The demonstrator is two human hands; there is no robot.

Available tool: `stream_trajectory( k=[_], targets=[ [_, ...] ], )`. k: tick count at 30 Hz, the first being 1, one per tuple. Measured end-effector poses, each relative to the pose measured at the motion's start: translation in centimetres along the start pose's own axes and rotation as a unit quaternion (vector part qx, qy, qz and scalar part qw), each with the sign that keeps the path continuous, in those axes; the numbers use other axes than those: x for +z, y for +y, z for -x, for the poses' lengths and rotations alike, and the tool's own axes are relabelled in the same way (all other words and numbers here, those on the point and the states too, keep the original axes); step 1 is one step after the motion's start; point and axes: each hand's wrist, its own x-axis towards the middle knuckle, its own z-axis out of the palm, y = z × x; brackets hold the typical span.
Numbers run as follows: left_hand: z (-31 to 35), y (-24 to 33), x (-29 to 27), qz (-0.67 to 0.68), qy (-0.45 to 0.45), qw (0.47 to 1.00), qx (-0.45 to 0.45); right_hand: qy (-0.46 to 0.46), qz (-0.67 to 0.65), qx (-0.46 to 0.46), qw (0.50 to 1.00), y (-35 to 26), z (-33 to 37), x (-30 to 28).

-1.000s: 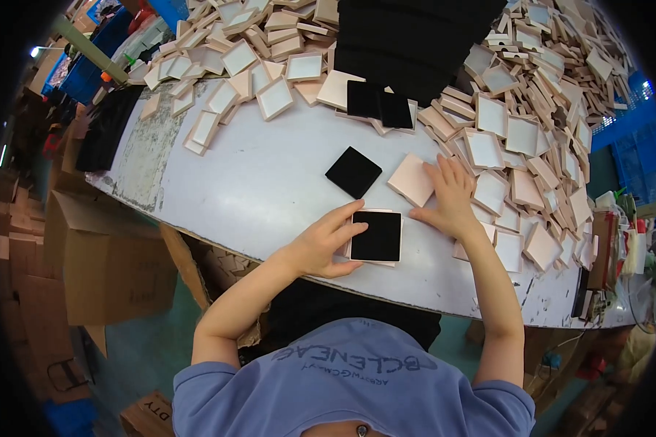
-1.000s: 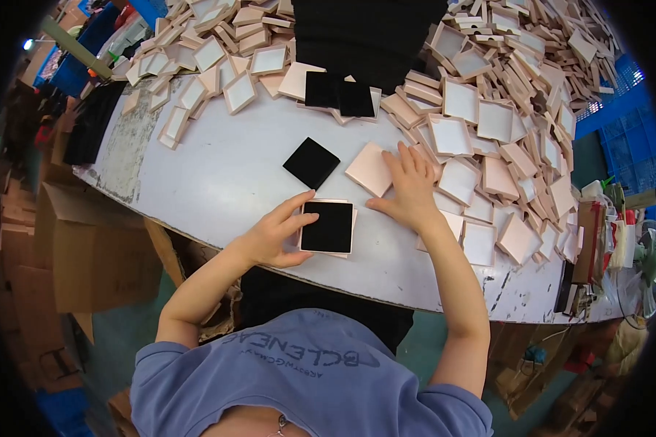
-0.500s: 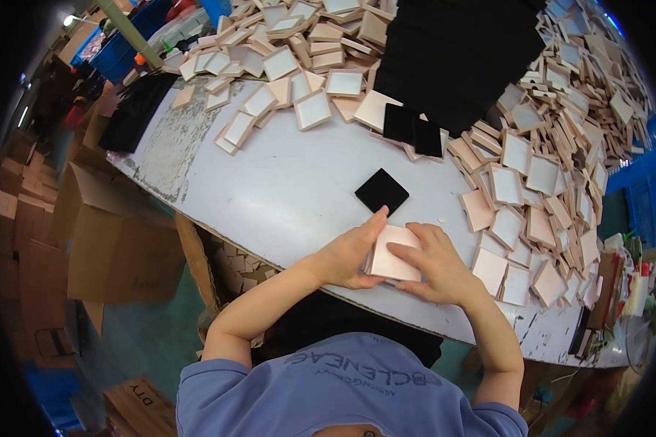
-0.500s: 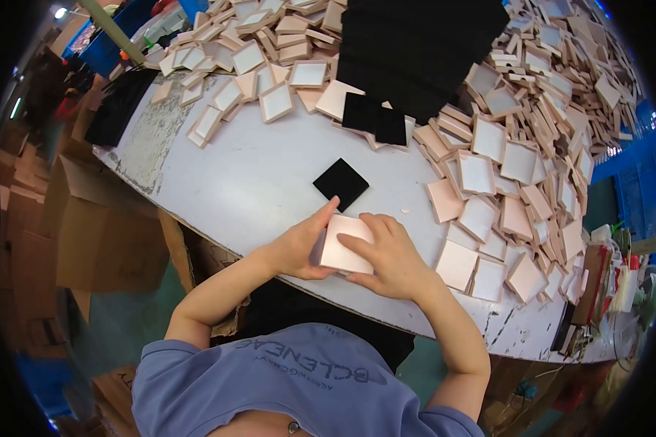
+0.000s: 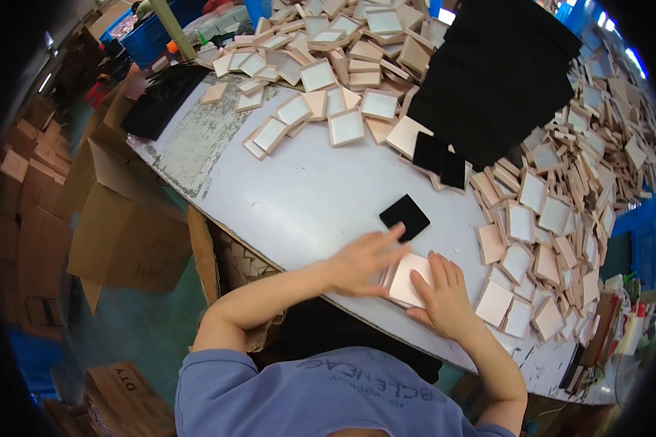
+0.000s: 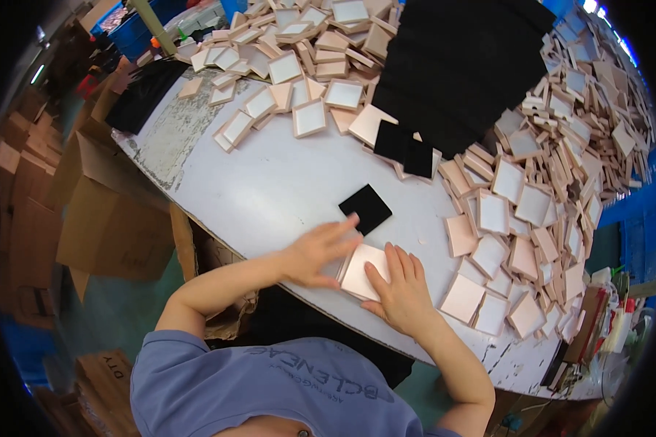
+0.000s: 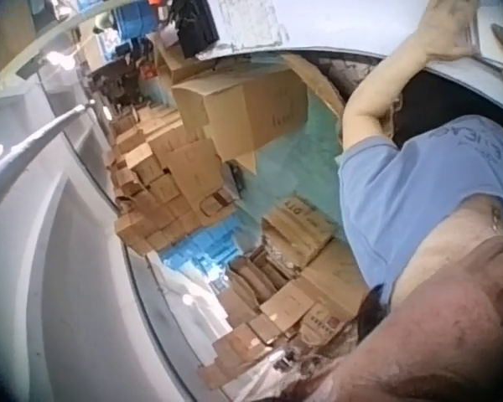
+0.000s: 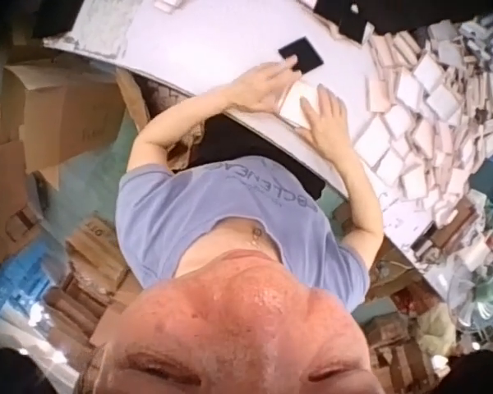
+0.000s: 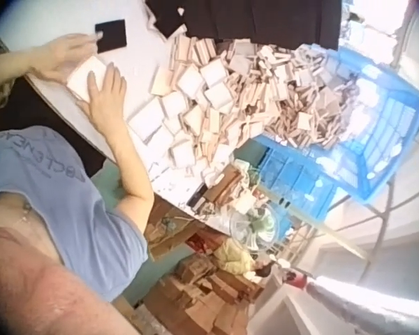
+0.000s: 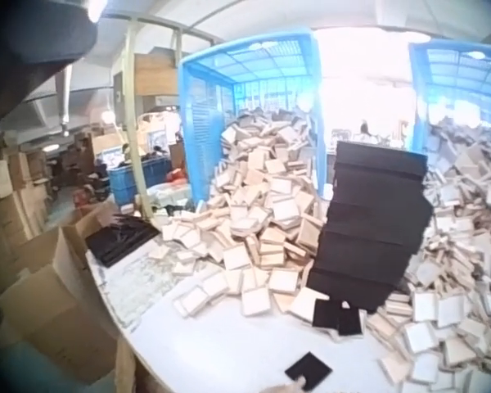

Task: Placing black velvet inserts into small jewelry boxes and assembling them at a warehouse workbench.

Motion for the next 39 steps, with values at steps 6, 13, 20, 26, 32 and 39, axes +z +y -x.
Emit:
stream_trajectory(
  k=[6, 13, 20, 26, 32, 39],
  targets=[
    [3.2, -15.8, -9.0, -0.284, 0.273, 0.842, -0.369, -0.017, 0.026, 0.003, 1.0, -0.8, 0.0, -0.7],
    [8.5, -18.1, -9.8, -0.309, 0.156, 0.862, -0.37, 0.086, -0.112, -0.011, 0.99, 3.4, -3.0, -1.6],
    [5.1, -10.2, -4.8, -0.248, 0.101, 0.942, -0.2, 0.012, 0.0, -0.11, 0.994, 8.3, -9.6, 0.6],
    [0.4, -1.3, -4.4, 0.053, 0.141, 0.989, -0.013, -0.039, -0.035, -0.061, 0.997, 8.2, -10.2, 0.7],
    [-2.3, 2.9, 1.0, 0.087, -0.043, 0.984, 0.15, 0.008, -0.181, -0.026, 0.983, 10.0, -9.3, 2.6],
    [-1.9, 3.6, 1.6, 0.049, -0.047, 0.992, 0.104, 0.023, -0.297, 0.048, 0.953, 9.9, -9.0, 3.1]
  ],
)
